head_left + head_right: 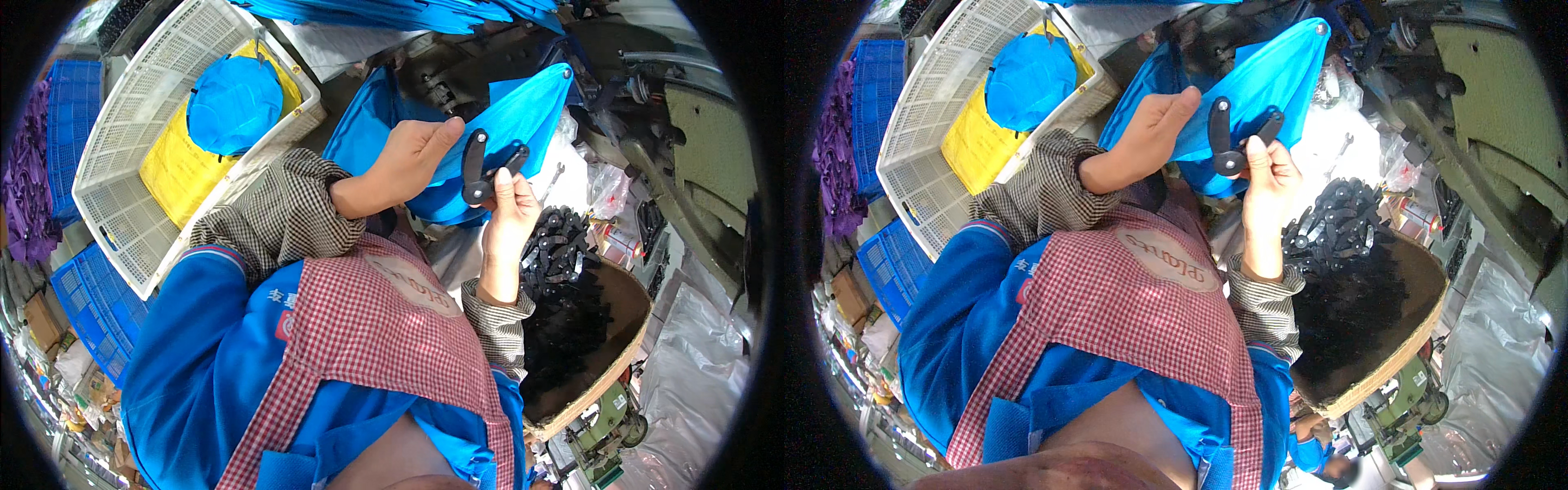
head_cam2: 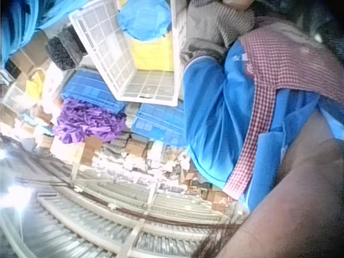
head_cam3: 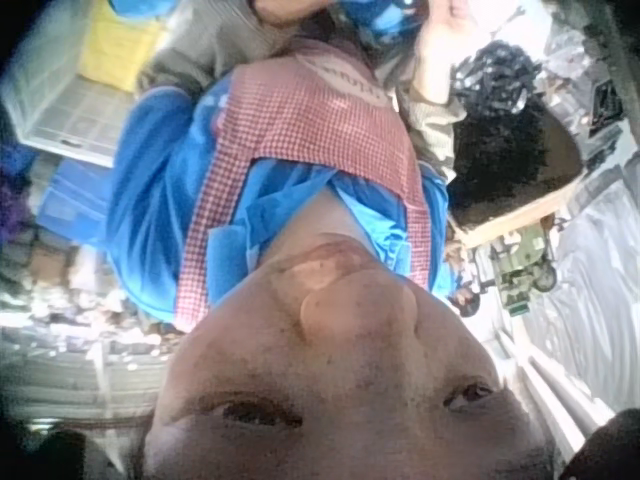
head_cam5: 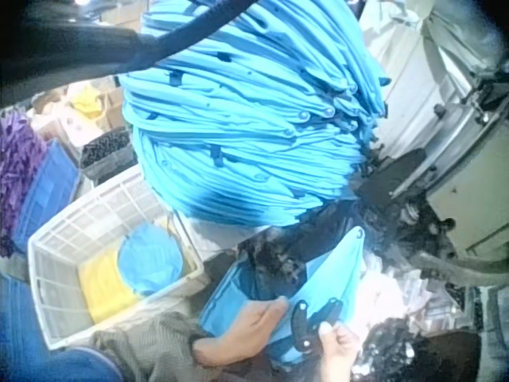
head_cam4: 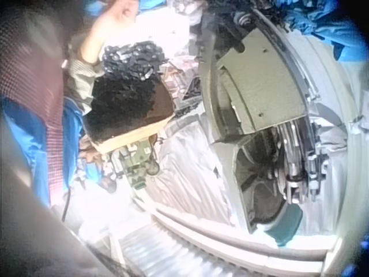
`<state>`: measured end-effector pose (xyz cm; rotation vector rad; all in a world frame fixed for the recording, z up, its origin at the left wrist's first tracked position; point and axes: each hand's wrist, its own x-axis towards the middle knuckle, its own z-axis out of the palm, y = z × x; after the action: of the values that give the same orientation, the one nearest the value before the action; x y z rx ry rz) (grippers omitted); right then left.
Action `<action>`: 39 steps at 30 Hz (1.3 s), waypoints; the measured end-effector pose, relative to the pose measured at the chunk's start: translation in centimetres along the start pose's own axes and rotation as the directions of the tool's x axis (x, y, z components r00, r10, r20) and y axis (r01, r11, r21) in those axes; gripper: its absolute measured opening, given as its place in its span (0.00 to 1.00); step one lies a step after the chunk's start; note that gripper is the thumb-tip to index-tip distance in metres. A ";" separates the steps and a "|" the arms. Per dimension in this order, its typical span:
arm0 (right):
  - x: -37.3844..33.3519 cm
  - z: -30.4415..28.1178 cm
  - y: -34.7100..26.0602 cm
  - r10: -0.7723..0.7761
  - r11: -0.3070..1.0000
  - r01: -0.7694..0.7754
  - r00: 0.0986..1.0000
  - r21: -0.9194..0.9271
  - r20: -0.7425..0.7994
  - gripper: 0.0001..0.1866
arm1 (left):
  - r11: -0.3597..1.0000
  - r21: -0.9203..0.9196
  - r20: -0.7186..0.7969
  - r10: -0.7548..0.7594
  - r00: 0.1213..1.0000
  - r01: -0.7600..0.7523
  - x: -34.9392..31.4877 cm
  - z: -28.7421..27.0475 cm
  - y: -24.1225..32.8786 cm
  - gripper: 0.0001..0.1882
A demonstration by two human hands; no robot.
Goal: The person repeatedly picks up blue fabric items and black plastic clips, attaches the clips to the fabric using a press machine, and places the finished items into a white basket. The process is repeated for multiple items in a factory setting.
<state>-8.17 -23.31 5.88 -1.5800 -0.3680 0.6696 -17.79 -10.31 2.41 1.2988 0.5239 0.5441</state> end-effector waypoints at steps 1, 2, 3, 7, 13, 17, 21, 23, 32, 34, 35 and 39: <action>0.2 -0.2 -0.1 -0.009 1.000 0.010 1.000 0.009 -0.025 0.10 | 0.999 0.018 -0.008 0.046 0.999 -0.046 0.1 0.0 0.2 0.24; 0.4 -0.5 0.0 -0.016 1.000 0.016 0.999 0.006 -0.037 0.10 | 0.995 0.036 -0.016 0.092 0.996 -0.091 0.2 0.0 0.6 0.23; 0.5 -0.5 0.0 -0.022 1.000 0.023 0.999 0.011 -0.040 0.10 | 0.989 0.059 -0.024 0.139 0.990 -0.138 0.3 0.0 0.9 0.22; 0.4 -0.2 0.0 -0.027 0.997 0.024 0.999 -0.080 -0.036 0.10 | 0.996 -0.015 0.066 0.091 0.994 -0.090 0.2 -0.4 1.8 0.17; -0.1 1.1 0.0 -0.192 0.953 0.150 0.971 -0.264 -0.143 0.09 | 0.987 -0.016 0.255 -0.151 0.955 0.161 1.4 -1.3 1.4 0.14; 2.7 -1.6 3.4 -0.220 0.975 0.221 0.974 -0.023 0.055 0.20 | 0.888 -0.337 0.418 -0.157 0.895 0.313 3.1 -2.2 0.9 0.18; 4.0 -3.1 3.2 -0.094 0.984 0.054 0.968 0.172 0.231 0.17 | 0.837 -0.385 0.459 -0.191 0.867 0.388 4.4 -3.0 0.7 0.24; 4.1 -2.8 2.1 -0.017 0.998 0.004 0.975 0.062 0.222 0.13 | 0.879 -0.314 0.400 -0.222 0.890 0.360 4.9 -2.6 1.0 0.25; 5.5 -1.7 -0.5 0.066 0.997 -0.070 0.991 0.039 0.113 0.11 | 0.906 -0.132 0.387 -0.327 0.862 0.403 10.1 -0.6 1.9 0.21; 6.0 -1.6 -0.7 0.088 0.992 -0.074 0.986 -0.099 0.144 0.12 | 0.923 -0.065 0.401 -0.323 0.857 0.379 11.3 -0.2 1.9 0.22; 6.4 -1.9 -0.7 0.109 0.992 -0.099 0.984 -0.075 0.140 0.12 | 0.937 -0.024 0.407 -0.309 0.860 0.348 11.9 0.0 1.9 0.23; 7.6 -2.8 -0.7 0.168 0.985 -0.170 0.978 0.004 0.127 0.13 | 0.948 0.279 0.533 -0.285 0.797 0.153 14.3 0.8 3.0 0.28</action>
<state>-0.41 -20.89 5.08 -1.5708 -0.3228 0.9045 -6.59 -1.24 4.67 1.5073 0.2282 -0.1192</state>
